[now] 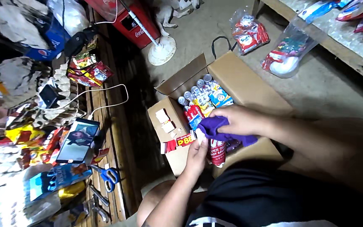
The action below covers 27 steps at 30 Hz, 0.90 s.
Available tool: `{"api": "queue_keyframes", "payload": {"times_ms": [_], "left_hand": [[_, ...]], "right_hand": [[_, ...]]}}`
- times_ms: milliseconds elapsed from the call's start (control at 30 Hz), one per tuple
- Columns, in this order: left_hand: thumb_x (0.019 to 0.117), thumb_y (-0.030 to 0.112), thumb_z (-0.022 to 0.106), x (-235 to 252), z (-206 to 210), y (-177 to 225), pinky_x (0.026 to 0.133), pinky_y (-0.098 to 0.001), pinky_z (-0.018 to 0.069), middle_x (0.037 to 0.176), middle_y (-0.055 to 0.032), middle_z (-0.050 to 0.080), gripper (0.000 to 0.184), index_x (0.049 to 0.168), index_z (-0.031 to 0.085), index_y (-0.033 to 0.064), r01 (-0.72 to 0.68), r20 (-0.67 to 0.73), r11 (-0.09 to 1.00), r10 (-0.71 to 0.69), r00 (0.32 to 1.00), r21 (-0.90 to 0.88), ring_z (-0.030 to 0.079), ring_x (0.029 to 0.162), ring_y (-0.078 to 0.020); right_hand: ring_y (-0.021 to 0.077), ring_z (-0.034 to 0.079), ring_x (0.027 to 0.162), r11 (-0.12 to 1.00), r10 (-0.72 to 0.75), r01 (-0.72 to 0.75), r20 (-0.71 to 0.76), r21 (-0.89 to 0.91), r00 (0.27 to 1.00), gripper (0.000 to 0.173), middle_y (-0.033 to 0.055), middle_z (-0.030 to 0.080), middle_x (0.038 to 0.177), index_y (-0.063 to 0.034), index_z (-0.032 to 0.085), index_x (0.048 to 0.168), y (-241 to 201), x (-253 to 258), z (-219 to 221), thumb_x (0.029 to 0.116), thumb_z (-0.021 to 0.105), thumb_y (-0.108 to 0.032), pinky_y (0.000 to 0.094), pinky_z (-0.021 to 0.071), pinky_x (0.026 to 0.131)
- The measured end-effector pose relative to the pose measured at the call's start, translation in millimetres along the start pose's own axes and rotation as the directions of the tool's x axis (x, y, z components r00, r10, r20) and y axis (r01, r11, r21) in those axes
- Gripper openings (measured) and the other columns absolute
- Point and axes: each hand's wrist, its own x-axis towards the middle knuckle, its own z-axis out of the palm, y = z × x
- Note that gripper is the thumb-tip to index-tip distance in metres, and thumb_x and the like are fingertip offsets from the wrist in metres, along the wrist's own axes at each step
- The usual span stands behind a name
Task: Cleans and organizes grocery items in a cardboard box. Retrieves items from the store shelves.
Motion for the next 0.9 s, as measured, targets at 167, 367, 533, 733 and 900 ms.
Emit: {"api": "queue_keyframes", "payload": {"times_ms": [167, 367, 533, 733, 900], "left_hand": [[0.1019, 0.017, 0.054, 3, -6, -3, 0.086, -0.0266, 0.0564, 0.095, 0.0044, 0.071, 0.021, 0.097, 0.071, 0.0059, -0.197, -0.056, 0.964, 0.21, 0.976, 0.181, 0.067, 0.091, -0.0018], [0.1077, 0.016, 0.045, 9, -11, -1, 0.092, -0.0244, 0.0545, 0.102, -0.0001, 0.07, 0.027, 0.111, 0.062, -0.004, -0.359, 0.0, 0.874, 0.38, 0.925, 0.327, 0.065, 0.099, 0.0005], [0.1083, 0.02, 0.041, 4, -18, 3, 0.08, -0.0251, 0.0562, 0.086, -0.0099, 0.07, 0.038, 0.097, 0.068, -0.0036, -0.399, 0.119, 0.707, 0.411, 0.904, 0.584, 0.068, 0.084, -0.0077], [0.0988, 0.017, 0.05, -1, -22, 3, 0.072, -0.0306, 0.0583, 0.079, -0.0075, 0.071, 0.03, 0.08, 0.07, 0.0048, -0.452, 0.244, 0.483, 0.433, 0.868, 0.75, 0.071, 0.078, -0.0158], [0.1031, 0.027, 0.045, -14, -27, 8, 0.078, -0.0295, 0.0574, 0.079, -0.0024, 0.071, 0.034, 0.082, 0.068, 0.0119, -0.567, 0.403, 0.299, 0.463, 0.789, 0.768, 0.071, 0.081, -0.0143]], "right_hand": [[0.0314, 0.065, 0.11, 0.999, -0.021, 0.021, -0.001, -0.045, 1.0, 0.028, 0.0158, 0.07, 0.114, -0.0044, 0.07, 0.121, -3, 1, 6, 0.095, 0.066, -0.014, 0.0553, 0.0482, 0.095], [0.0303, 0.066, 0.107, 0.997, -0.062, 0.062, -0.004, -0.048, 0.998, 0.028, 0.0152, 0.071, 0.11, -0.0034, 0.071, 0.117, -1, 3, 7, 0.0955, 0.068, -0.021, 0.0553, 0.0491, 0.093], [0.0278, 0.067, 0.102, 0.972, -0.189, 0.187, 0.003, -0.143, 0.982, 0.024, 0.0108, 0.072, 0.106, -0.0075, 0.075, 0.11, 7, 3, 5, 0.09, 0.07, -0.021, 0.0528, 0.0517, 0.087], [0.0285, 0.069, 0.096, 0.856, -0.451, 0.445, 0.04, -0.264, 0.891, 0.021, 0.0097, 0.072, 0.097, -0.0078, 0.074, 0.104, 9, -2, 18, 0.0845, 0.071, -0.016, 0.0478, 0.0547, 0.083], [0.0264, 0.07, 0.086, 0.76, -0.605, 0.581, 0.007, -0.291, 0.796, 0.022, 0.008, 0.07, 0.088, -0.009, 0.072, 0.098, 14, -13, 27, 0.0806, 0.069, -0.022, 0.0439, 0.0574, 0.074]]}}
